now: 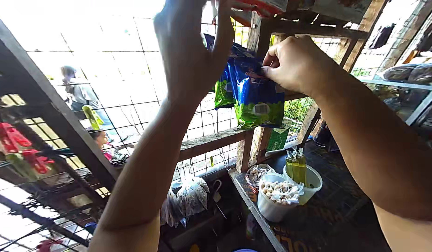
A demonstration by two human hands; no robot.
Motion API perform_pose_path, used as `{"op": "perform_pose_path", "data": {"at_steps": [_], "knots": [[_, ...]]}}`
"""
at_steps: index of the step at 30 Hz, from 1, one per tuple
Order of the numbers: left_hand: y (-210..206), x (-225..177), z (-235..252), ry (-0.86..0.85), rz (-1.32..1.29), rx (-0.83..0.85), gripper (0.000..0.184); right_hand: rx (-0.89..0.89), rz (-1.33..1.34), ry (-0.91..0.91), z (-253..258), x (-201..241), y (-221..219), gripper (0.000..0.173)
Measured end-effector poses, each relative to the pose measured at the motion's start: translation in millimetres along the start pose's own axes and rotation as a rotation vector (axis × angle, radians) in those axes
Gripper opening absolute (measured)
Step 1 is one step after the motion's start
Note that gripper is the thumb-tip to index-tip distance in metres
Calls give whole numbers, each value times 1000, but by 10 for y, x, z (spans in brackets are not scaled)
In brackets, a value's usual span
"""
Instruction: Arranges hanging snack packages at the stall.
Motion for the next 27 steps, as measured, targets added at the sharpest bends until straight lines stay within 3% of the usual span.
{"op": "perform_pose_path", "data": {"at_steps": [2,6,9,15,21,27], "knots": [[-168,296,-364,52,-78,111,29,-36,-47,-12,5,-11,16,21],[-505,863,-858,483,-215,347,38,-188,-194,-2,-16,56,180,25],[-706,985,-963,658,-360,426,46,-278,-262,5,-1,136,317,25],[-1029,893,-1004,794,-701,446,50,-343,-311,66,-74,282,229,23],[-1172,938,-996,834,-721,404,57,-263,-440,58,-123,320,18,18],[-1134,875,-875,805,-779,367,57,-343,-525,77,-164,398,46,20]]}}
Point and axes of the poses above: each hand's wrist, its own z-axis towards the middle knuckle, its own y-axis out of the back of the hand, x = y × z, the point moved 6 cm from there along z, towards the middle knuckle, and after that the axes turned 3 degrees about x, right-handed, at the moved point
